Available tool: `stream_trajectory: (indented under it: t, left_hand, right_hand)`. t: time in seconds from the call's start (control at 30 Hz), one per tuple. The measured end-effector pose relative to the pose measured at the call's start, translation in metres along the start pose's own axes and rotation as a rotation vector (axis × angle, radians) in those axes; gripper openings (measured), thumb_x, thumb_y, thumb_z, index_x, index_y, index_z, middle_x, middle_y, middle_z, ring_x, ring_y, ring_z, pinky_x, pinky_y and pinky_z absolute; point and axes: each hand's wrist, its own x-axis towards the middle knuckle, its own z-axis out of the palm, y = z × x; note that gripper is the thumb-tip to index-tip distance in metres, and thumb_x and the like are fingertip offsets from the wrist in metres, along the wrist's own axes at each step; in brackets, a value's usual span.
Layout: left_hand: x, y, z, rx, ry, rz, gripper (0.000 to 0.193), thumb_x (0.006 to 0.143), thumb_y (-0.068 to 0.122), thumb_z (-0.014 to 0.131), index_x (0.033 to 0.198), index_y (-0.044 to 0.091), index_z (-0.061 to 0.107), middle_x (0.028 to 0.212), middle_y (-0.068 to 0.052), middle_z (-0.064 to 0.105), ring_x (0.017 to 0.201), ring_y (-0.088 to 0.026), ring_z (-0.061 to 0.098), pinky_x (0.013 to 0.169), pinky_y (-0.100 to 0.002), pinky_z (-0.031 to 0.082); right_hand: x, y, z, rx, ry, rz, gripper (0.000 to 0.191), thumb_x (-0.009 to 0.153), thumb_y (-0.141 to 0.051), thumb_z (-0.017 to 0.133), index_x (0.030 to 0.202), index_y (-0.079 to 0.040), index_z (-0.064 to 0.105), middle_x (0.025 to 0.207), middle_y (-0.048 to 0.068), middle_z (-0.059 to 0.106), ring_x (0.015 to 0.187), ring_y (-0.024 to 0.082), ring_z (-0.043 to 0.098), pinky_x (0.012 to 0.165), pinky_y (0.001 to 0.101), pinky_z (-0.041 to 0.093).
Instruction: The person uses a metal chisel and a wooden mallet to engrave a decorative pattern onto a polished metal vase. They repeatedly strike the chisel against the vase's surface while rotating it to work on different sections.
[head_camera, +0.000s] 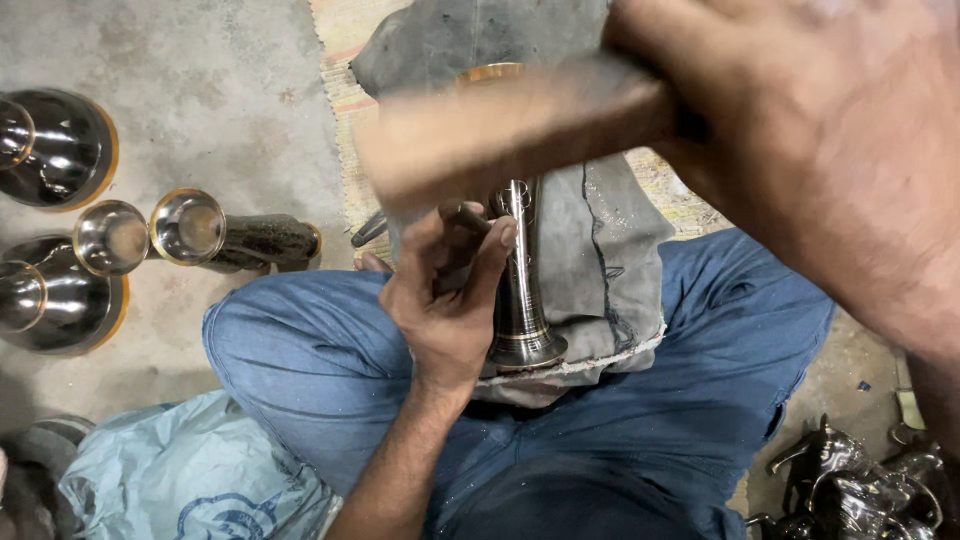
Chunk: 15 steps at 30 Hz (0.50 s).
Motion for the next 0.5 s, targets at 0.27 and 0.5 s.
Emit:
stream_trajectory:
  t: [0.27,0.5]
  left_hand:
    - [0.008,0.004,-0.003,0.073,-0.055,-0.001,0.029,0.096,0.009,0.086,0.118,0.004,0.067,0.100,-0.008,0.079,0.082,-0.014,0.079,0.073,-0.026,0.062]
    - [0.018,0.010,-0.006,0.116,-0.166,-0.006,0.035,0.093,0.014,0.085,0.122,0.002,0.067,0.104,-0.008,0.080,0.092,-0.016,0.081,0.080,-0.028,0.067]
  right_hand:
    - [-0.006,0.006,0.008,0.049,0.009,0.016,0.014,0.092,-0.021,0.078,0.102,-0.013,0.070,0.087,0.001,0.069,0.081,0.017,0.070,0.067,0.0294,0.052]
    - [-0.016,0.009,0.015,0.208,-0.049,0.068,0.021,0.091,-0.022,0.081,0.100,-0.009,0.068,0.087,0.005,0.068,0.081,0.024,0.070,0.069,0.0352,0.053]
